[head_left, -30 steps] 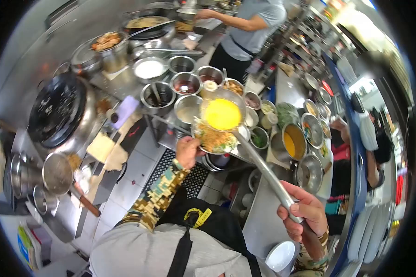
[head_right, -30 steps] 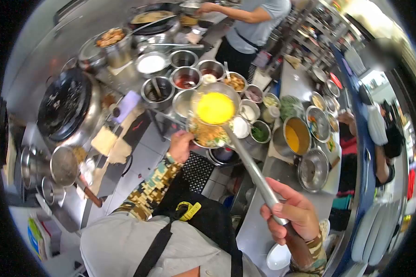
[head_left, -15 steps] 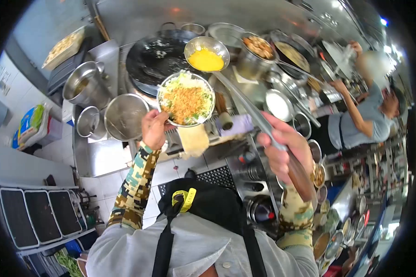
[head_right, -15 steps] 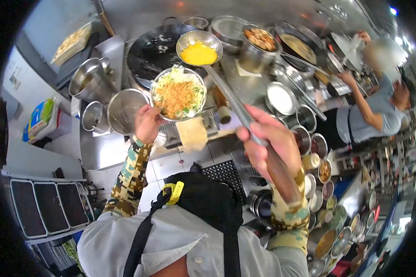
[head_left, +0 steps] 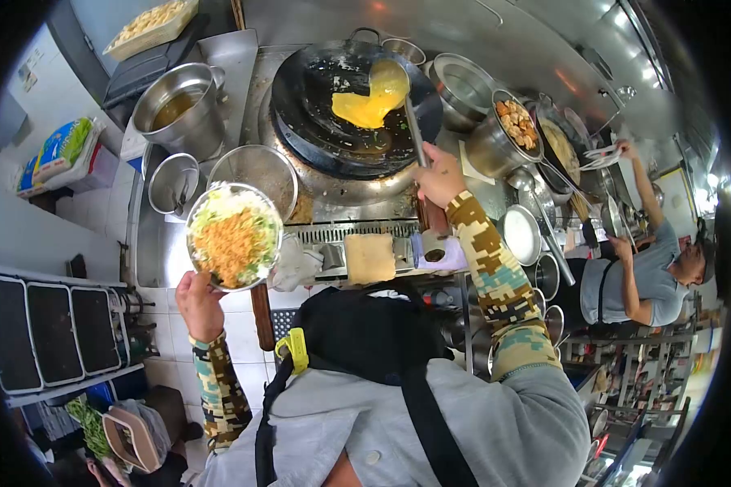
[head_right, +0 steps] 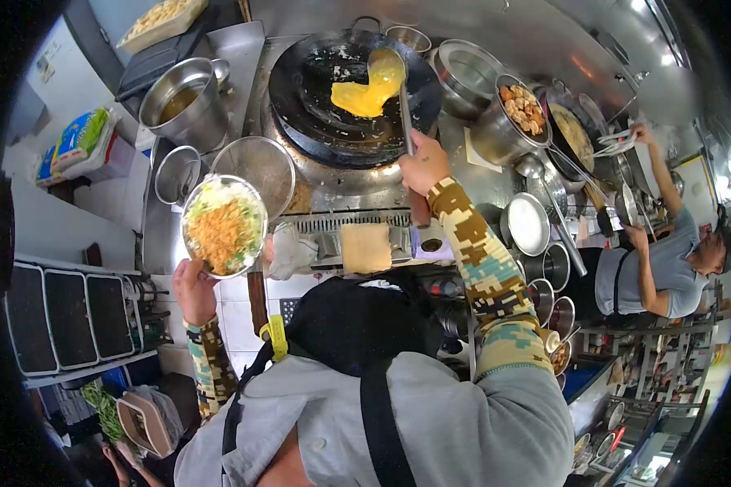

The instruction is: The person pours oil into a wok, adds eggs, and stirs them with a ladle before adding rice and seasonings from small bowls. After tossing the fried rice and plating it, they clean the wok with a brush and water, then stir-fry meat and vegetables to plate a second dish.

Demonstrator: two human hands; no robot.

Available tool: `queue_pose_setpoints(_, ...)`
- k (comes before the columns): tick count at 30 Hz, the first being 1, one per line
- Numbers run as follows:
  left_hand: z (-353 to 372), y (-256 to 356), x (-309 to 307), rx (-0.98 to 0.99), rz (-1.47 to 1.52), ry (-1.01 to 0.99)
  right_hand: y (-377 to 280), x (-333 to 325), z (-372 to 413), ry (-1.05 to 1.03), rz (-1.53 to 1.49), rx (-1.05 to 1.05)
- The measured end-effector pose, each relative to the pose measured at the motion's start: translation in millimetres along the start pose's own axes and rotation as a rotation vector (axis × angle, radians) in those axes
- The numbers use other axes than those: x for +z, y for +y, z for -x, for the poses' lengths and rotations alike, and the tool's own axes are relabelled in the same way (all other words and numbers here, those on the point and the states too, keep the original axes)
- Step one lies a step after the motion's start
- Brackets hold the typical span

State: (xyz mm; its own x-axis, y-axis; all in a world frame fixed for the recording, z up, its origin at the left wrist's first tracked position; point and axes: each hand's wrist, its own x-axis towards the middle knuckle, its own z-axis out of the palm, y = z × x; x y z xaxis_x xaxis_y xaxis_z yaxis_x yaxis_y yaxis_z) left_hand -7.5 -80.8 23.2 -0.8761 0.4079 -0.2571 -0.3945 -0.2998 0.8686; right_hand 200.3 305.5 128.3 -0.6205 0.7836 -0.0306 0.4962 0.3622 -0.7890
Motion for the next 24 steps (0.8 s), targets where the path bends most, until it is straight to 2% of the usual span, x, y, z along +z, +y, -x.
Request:
queue_pose_setpoints(1,2.1,-1.2,-10.2,0.001,-0.004,0.035,-3.4,-3.3,4.2,0.051,0.127,-0.068)
queue_pose_setpoints(2,0.5,-4.1,-25.0,-0.004,0.05,0.013,19.4,-3.4,-1.3,0.252,0.384,-0.465)
queue_pose_setpoints(3,6.4,2.1,-11.9,0.0,0.023,0.122,23.4,-9.4,-0.8,0.214,0.315,-0.417)
queue_pose_setpoints(4,3.5,-2.4,-14.9,0.004,0.015,0.118,21.0,-12.9,3.7,0.177,0.248,-0.372)
queue_pose_setpoints(7,-9.4,-21.9,-33.3,-0.016,0.021,0.068,-5.2,-14.6,51.4,-0.123,-0.182,0.021)
queue_pose_setpoints(9,-16.5,-27.3,-35.7,0.003,0.035,0.05,26.1,-5.4,56.2,-0.13,-0.15,-0.023)
queue_pose_setpoints(10,-15.3,-26.9,-34.4,0.026,0.045,0.038,52.3,5.2,55.3,-0.112,-0.08,-0.142)
queue_pose_setpoints(11,-19.4,-33.6,-22.5,0.021,0.047,-0.008,53.3,7.4,54.9,-0.024,0.224,-0.371)
queue_pose_setpoints(12,-21.5,-31.6,-12.2,-0.046,-0.048,0.02,50.3,10.5,54.4,-0.138,0.241,-0.168)
queue_pose_setpoints(13,-34.6,-41.6,-29.0,-0.041,-0.101,-0.138,81.7,29.6,45.2,-0.061,0.308,-0.284)
queue_pose_setpoints(14,-29.9,-32.0,-10.8,-0.106,-0.048,-0.166,85.6,35.9,46.9,-0.135,0.357,-0.19)
queue_pose_setpoints(15,-26.2,-27.8,2.7,-0.113,-0.044,-0.255,67.8,36.7,61.6,-0.123,0.426,-0.224)
queue_pose_setpoints(16,-30.1,-28.7,-1.3,-0.133,-0.053,-0.306,62.0,36.3,79.9,0.007,0.384,-0.46)
queue_pose_setpoints(17,-29.2,-27.3,12.7,-0.144,-0.046,-0.386,59.2,41.5,97.1,0.276,0.546,-0.562)
queue_pose_setpoints(18,-20.1,-23.4,27.2,-0.16,-0.049,-0.447,51.0,28.6,128.5,0.358,0.457,-0.533)
queue_pose_setpoints(21,5.9,-14.3,89.2,-0.216,-0.056,-0.621,63.6,-7.8,222.0,0.479,0.084,-0.219)
queue_pose_setpoints(23,-0.4,-16.3,110.8,-0.337,-0.082,-0.763,86.9,-38.9,290.0,0.494,0.168,0.067)
queue_pose_setpoints(24,10.2,-5.6,123.5,-0.365,-0.084,-0.797,123.5,-33.8,329.6,0.673,0.222,0.067)
